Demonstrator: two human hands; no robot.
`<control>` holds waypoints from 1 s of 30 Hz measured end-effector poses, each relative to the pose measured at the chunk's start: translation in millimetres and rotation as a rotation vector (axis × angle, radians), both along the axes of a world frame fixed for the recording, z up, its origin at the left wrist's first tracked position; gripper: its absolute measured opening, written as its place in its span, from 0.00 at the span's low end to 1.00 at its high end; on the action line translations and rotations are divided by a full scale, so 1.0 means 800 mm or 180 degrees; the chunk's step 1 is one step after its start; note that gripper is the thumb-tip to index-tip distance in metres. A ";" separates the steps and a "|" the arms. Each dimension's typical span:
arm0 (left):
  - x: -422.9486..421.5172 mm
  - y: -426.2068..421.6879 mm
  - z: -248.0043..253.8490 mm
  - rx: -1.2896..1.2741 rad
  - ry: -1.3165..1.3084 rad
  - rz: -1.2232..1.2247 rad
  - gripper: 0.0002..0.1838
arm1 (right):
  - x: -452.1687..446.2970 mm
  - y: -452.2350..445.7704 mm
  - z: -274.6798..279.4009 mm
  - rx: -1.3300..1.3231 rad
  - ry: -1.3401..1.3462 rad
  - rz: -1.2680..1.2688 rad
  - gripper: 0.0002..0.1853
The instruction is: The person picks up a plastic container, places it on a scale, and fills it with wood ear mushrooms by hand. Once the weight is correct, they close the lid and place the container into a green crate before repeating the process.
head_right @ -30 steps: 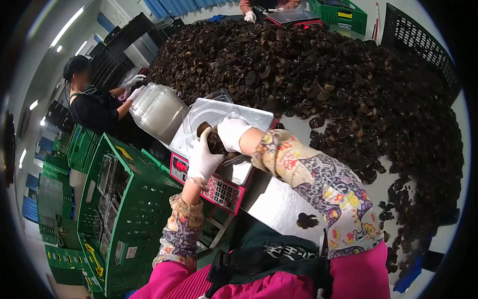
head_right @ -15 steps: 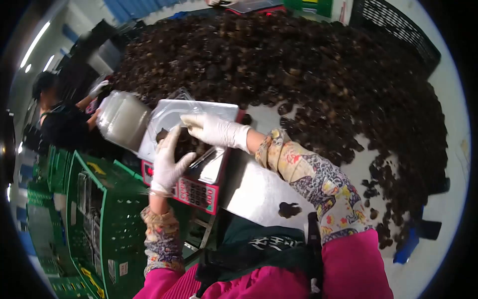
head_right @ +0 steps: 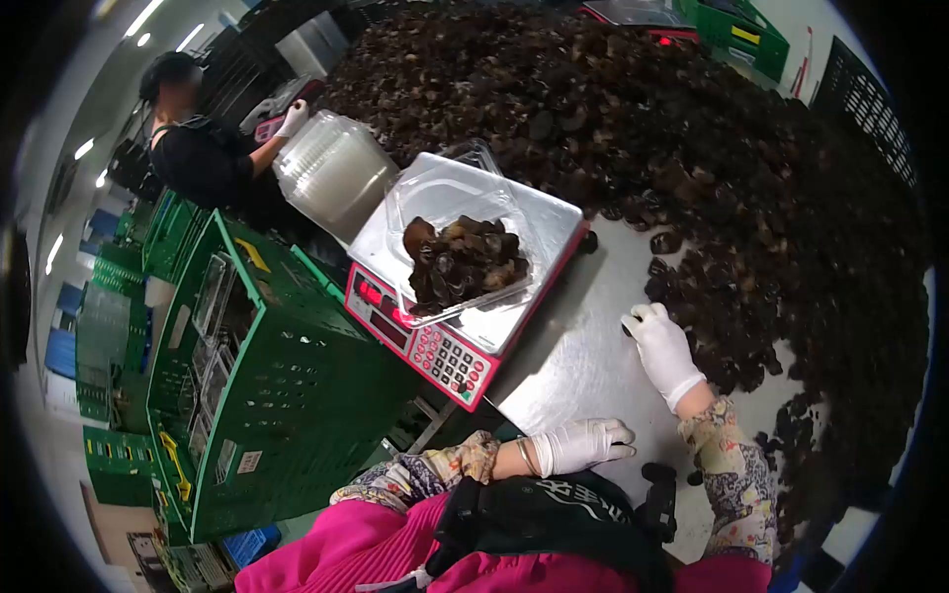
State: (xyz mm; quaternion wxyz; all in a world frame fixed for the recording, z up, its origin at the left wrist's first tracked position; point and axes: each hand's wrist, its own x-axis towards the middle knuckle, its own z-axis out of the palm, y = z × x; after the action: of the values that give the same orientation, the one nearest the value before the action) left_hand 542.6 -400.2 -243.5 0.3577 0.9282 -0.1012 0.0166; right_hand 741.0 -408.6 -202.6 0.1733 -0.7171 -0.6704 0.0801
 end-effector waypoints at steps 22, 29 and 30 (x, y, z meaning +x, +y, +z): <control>-0.111 0.239 0.170 0.1571 -0.0075 0.3017 0.33 | -0.024 0.088 0.089 0.0009 0.5536 -0.0444 0.14; -0.140 0.247 0.208 -0.0440 -0.1345 0.3887 0.17 | -0.013 0.071 0.129 -0.0727 0.3886 -0.0330 0.11; -0.154 0.265 0.202 0.0056 -0.1706 0.3915 0.16 | -0.015 0.067 0.138 -0.0655 0.3859 -0.0394 0.11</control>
State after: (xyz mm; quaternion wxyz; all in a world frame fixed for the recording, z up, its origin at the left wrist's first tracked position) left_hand 419.5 -188.5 -82.0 0.2380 0.7834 0.3607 0.4466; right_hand 729.2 -355.4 -91.9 0.4577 -0.5946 -0.3986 0.5274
